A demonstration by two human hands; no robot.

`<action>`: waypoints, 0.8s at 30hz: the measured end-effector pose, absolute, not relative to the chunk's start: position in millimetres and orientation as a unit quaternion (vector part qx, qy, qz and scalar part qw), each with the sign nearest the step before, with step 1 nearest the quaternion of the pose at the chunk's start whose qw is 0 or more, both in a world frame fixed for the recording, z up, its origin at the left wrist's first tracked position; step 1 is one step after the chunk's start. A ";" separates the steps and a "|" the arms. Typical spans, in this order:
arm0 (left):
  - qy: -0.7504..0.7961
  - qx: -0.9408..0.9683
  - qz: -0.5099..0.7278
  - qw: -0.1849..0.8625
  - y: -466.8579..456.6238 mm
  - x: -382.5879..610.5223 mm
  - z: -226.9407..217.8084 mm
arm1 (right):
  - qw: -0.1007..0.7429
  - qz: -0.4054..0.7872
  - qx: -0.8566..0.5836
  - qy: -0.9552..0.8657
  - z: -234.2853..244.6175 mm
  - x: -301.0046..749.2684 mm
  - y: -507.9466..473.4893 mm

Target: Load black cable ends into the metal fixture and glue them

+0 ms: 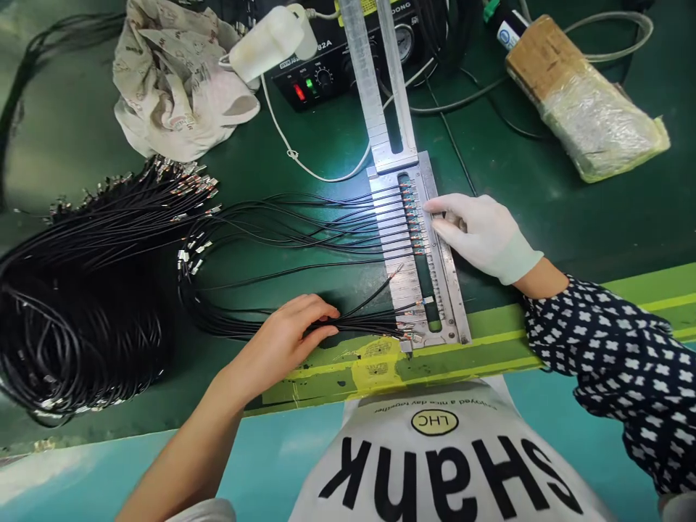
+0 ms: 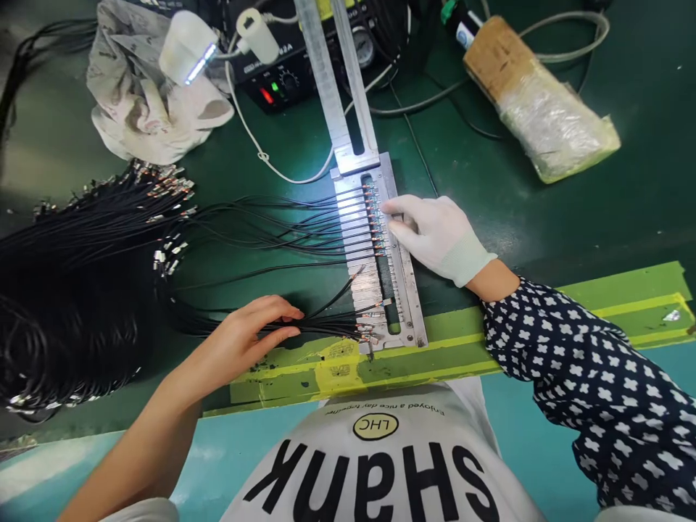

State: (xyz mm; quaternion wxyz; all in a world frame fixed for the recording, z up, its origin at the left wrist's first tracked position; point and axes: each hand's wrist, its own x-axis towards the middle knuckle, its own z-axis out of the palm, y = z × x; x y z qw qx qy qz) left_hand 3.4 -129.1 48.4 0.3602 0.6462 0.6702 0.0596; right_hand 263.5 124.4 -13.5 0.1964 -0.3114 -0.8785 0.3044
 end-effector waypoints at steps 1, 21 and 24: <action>0.672 0.640 0.072 0.366 -131.3 0.5 48.4 | 0.195 0.304 -0.311 -0.879 -13.1 263.5 124.5; 0.649 0.702 0.126 0.265 -92.1 34.1 26.2 | 0.194 0.310 -0.303 -0.880 -11.4 264.1 125.0; 0.615 0.723 0.105 0.297 -89.1 41.2 29.7 | 0.194 0.311 -0.305 -0.879 -11.4 263.7 125.1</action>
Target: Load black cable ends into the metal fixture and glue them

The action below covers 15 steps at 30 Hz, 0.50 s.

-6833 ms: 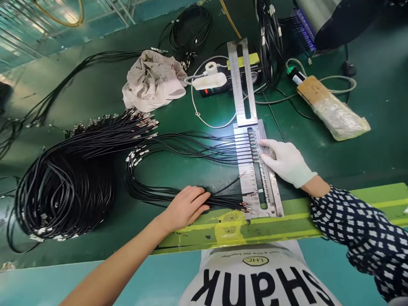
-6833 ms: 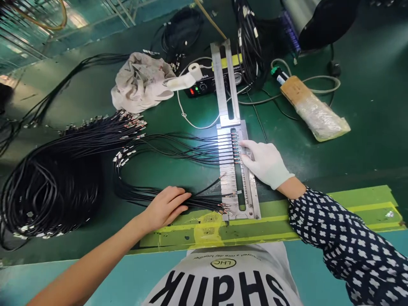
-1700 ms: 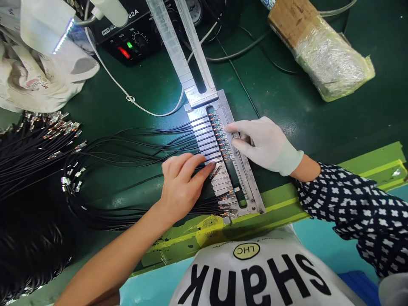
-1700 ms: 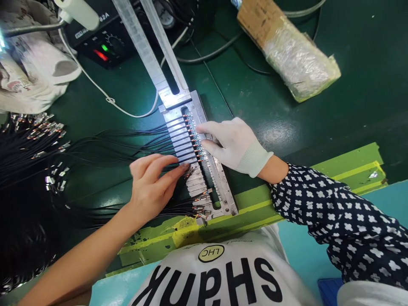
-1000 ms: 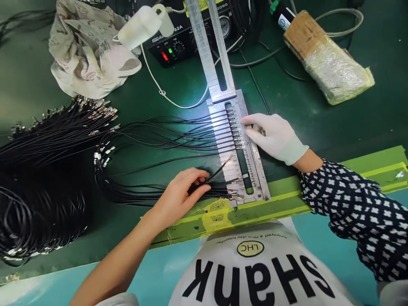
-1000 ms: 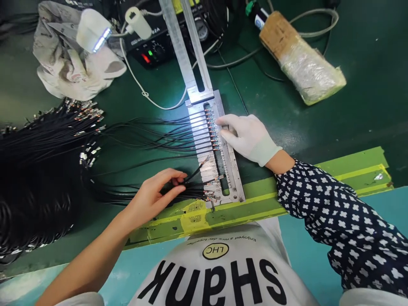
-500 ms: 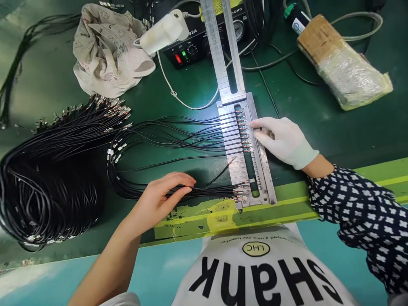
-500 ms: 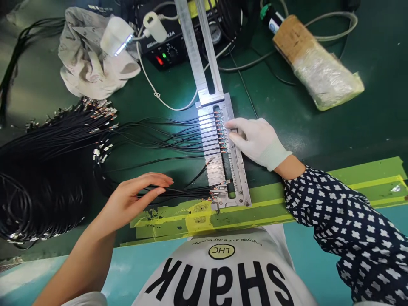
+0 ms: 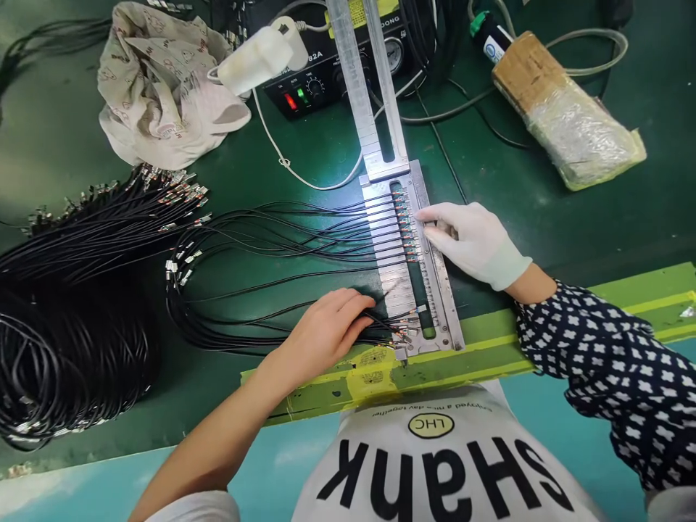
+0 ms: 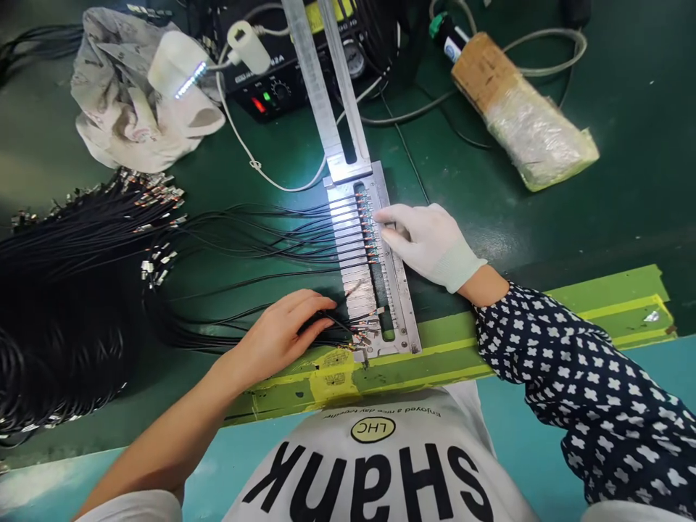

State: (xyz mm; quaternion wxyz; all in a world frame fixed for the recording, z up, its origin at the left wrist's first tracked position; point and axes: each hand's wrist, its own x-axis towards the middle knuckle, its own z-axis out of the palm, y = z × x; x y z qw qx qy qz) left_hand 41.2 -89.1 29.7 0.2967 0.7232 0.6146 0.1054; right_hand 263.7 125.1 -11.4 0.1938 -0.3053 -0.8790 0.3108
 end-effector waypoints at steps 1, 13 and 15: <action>0.607 0.719 0.107 0.321 -89.3 42.2 31.8 | 0.194 0.312 -0.305 -0.879 -11.5 263.5 125.1; 0.639 0.682 0.277 0.222 -61.8 53.4 17.5 | 0.199 0.321 -0.297 -0.877 -13.5 263.9 127.1; 0.645 0.678 0.286 0.206 -56.3 56.3 11.1 | 0.198 0.319 -0.298 -0.877 -13.6 263.7 127.0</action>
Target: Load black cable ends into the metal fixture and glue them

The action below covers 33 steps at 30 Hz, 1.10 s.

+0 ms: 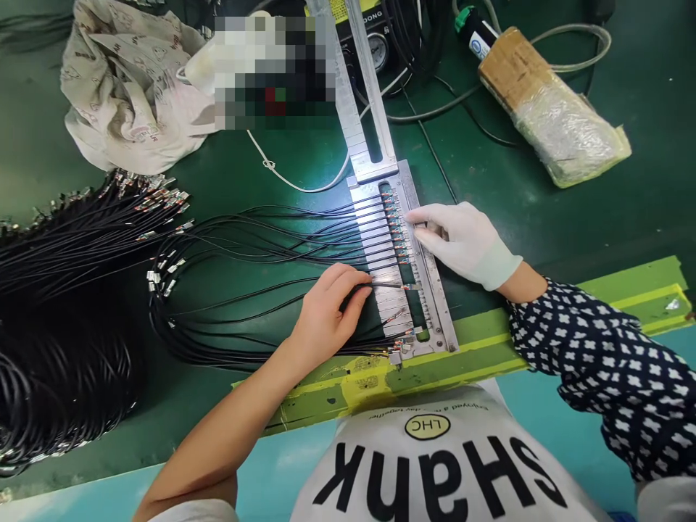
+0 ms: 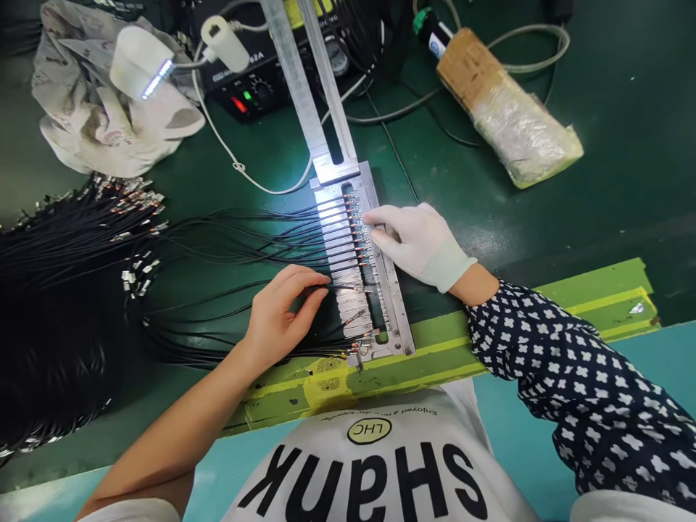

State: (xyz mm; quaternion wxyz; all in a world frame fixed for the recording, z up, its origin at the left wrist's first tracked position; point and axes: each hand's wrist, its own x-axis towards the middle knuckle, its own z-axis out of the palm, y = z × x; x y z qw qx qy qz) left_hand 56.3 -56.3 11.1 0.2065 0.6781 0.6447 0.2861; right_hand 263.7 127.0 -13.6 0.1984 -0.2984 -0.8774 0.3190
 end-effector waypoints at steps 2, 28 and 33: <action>0.649 0.682 0.288 0.175 -53.6 57.8 6.1 | 0.196 0.320 -0.300 -0.877 -13.6 263.4 126.9; 0.547 0.814 0.194 0.038 -44.0 40.1 -4.4 | 0.199 0.333 -0.292 -0.874 -16.3 262.2 129.2; 0.551 0.811 0.197 0.026 -46.6 42.7 -2.9 | 0.198 0.335 -0.295 -0.873 -15.4 261.4 128.9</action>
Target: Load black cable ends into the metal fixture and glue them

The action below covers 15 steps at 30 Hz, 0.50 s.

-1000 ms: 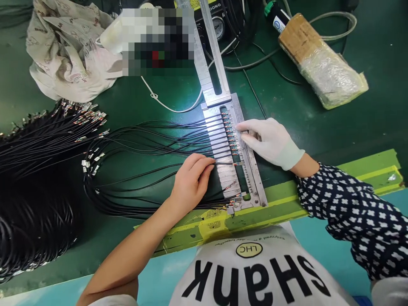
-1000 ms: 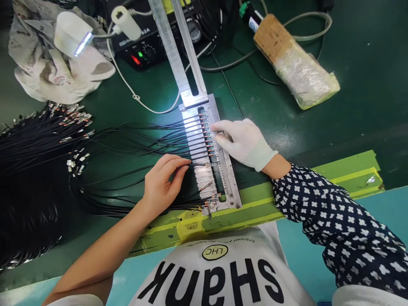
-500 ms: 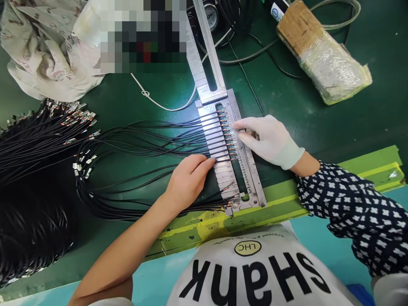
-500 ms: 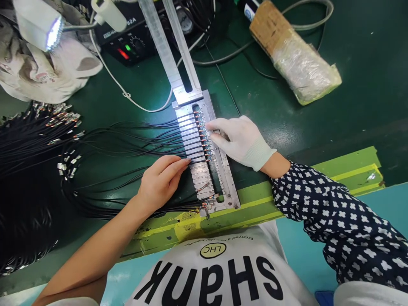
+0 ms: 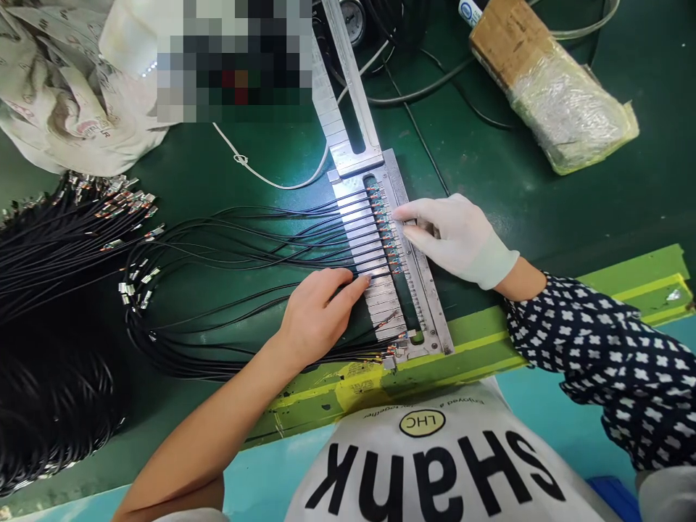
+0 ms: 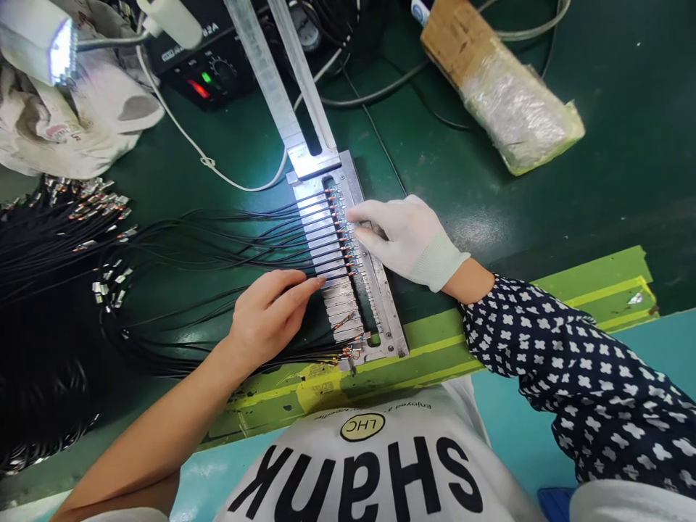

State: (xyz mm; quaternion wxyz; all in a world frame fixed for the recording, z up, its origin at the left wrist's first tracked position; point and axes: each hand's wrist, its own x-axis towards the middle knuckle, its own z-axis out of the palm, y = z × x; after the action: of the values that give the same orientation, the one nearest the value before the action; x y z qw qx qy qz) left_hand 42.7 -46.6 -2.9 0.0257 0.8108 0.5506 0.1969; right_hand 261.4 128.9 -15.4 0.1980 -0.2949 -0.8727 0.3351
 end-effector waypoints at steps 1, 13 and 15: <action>0.553 0.806 0.209 0.044 -46.7 42.7 -4.4 | 0.197 0.336 -0.296 -0.872 -15.3 261.3 129.0; 0.607 0.774 0.177 0.036 -62.1 44.1 -6.0 | 0.188 0.338 -0.297 -0.873 -13.2 261.5 129.2; 0.622 0.769 0.147 0.032 -66.1 44.9 -6.4 | 0.185 0.340 -0.299 -0.872 -12.7 260.6 129.7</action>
State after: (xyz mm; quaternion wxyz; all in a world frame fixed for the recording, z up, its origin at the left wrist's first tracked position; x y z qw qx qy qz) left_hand 44.9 -66.1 -6.4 0.0316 0.7688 0.6216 0.1468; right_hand 260.6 129.7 -12.7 0.1852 -0.2995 -0.8719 0.3402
